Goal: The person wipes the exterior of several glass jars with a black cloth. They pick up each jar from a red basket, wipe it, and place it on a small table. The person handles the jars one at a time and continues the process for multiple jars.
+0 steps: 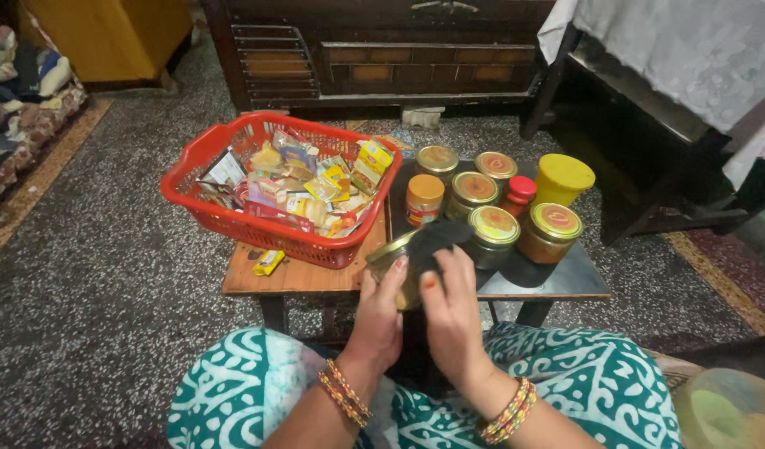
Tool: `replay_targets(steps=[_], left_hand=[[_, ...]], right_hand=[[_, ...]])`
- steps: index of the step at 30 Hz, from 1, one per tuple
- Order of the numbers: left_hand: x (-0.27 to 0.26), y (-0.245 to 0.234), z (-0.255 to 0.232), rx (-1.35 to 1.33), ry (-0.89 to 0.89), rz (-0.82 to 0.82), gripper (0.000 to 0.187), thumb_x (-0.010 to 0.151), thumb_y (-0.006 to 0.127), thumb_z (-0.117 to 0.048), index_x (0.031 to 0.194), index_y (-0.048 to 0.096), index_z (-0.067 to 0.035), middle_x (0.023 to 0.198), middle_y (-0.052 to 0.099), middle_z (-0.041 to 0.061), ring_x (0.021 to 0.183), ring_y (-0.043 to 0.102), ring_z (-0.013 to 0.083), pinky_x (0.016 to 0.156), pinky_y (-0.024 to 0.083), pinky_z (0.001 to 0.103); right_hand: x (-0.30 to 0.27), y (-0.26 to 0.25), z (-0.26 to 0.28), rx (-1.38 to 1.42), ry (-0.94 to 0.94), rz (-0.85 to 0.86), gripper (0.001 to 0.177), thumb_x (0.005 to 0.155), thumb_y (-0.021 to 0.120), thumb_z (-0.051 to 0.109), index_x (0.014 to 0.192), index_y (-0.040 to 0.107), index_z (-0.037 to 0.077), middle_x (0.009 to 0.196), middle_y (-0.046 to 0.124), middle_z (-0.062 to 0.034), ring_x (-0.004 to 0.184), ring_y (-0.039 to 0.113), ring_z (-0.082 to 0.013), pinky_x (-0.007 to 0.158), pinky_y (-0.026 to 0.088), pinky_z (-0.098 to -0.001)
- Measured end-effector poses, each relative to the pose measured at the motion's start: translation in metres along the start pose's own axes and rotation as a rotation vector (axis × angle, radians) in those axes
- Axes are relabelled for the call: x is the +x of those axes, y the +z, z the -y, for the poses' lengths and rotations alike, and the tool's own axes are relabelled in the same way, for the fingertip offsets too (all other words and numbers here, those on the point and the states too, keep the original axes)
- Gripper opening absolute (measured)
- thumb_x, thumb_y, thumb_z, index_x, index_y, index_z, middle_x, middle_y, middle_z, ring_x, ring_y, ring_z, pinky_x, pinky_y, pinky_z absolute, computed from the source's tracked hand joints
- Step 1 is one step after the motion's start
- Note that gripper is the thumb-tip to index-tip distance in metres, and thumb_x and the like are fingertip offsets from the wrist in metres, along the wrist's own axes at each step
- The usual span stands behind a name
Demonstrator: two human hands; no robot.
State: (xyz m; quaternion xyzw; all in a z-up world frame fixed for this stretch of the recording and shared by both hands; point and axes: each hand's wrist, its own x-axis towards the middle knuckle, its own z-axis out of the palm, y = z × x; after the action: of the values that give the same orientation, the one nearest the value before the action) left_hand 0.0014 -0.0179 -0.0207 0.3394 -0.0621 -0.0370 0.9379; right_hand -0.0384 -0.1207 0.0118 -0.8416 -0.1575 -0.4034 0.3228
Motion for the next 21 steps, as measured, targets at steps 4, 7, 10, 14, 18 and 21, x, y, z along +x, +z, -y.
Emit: replay_targets(steps=[4, 7, 10, 14, 18, 21], left_hand=[[-0.007, 0.007, -0.002, 0.113, 0.055, 0.049, 0.042, 0.096, 0.063, -0.018, 0.134, 0.054, -0.003, 0.124, 0.066, 0.008, 0.112, 0.063, 0.017, 0.098, 0.051, 0.034], [-0.015, 0.012, 0.003, 0.221, 0.125, 0.139, 0.059, 0.089, 0.072, -0.025, 0.137, 0.046, -0.003, 0.128, 0.062, 0.01, 0.116, 0.061, 0.0201, 0.101, 0.049, 0.038], [-0.019, 0.01, 0.005, 0.789, 0.468, 0.131, 0.083, 0.075, 0.085, -0.03, 0.14, 0.042, -0.001, 0.13, 0.058, 0.015, 0.122, 0.056, 0.0287, 0.108, 0.044, 0.043], [-0.015, 0.005, 0.0, 1.21, 0.818, 0.087, 0.104, 0.06, 0.095, -0.032, 0.141, 0.039, 0.002, 0.133, 0.052, 0.022, 0.129, 0.047, 0.039, 0.112, 0.033, 0.051], [-0.007, 0.004, -0.007, 1.197, 0.808, 0.019, 0.103, 0.059, 0.095, -0.029, 0.14, 0.039, 0.002, 0.133, 0.051, 0.023, 0.126, 0.048, 0.039, 0.11, 0.037, 0.049], [-0.008, 0.002, -0.013, 1.149, 0.689, 0.002, 0.097, 0.061, 0.095, -0.026, 0.139, 0.043, -0.001, 0.13, 0.056, 0.019, 0.125, 0.054, 0.0342, 0.109, 0.042, 0.046]], right_hand=[[0.004, -0.002, -0.018, 1.023, 0.87, -0.057, 0.048, 0.106, 0.043, 0.04, 0.137, 0.054, 0.005, 0.138, 0.059, -0.0132, 0.13, 0.051, -0.0279, 0.111, 0.038, -0.0374], [0.006, -0.008, -0.024, 1.489, 1.339, -0.041, 0.051, 0.103, 0.044, 0.047, 0.132, 0.061, 0.008, 0.131, 0.067, -0.0079, 0.121, 0.061, -0.0236, 0.108, 0.045, -0.0395], [0.005, -0.012, -0.019, 1.505, 1.348, -0.04, 0.053, 0.102, 0.043, 0.051, 0.133, 0.061, 0.011, 0.13, 0.069, -0.0038, 0.12, 0.062, -0.0206, 0.108, 0.043, -0.0383], [0.008, -0.019, -0.01, 1.398, 1.318, 0.019, 0.058, 0.098, 0.043, 0.056, 0.133, 0.063, 0.014, 0.134, 0.069, -0.0025, 0.125, 0.062, -0.0186, 0.109, 0.041, -0.0378], [0.011, -0.023, -0.005, 1.431, 1.467, 0.155, 0.06, 0.092, 0.049, 0.058, 0.131, 0.067, 0.016, 0.13, 0.074, -0.0034, 0.119, 0.067, -0.0197, 0.104, 0.047, -0.0403], [0.011, -0.023, -0.009, 1.445, 1.585, 0.359, 0.067, 0.086, 0.052, 0.067, 0.12, 0.071, 0.012, 0.11, 0.078, -0.0081, 0.095, 0.073, -0.0238, 0.086, 0.058, -0.04]])
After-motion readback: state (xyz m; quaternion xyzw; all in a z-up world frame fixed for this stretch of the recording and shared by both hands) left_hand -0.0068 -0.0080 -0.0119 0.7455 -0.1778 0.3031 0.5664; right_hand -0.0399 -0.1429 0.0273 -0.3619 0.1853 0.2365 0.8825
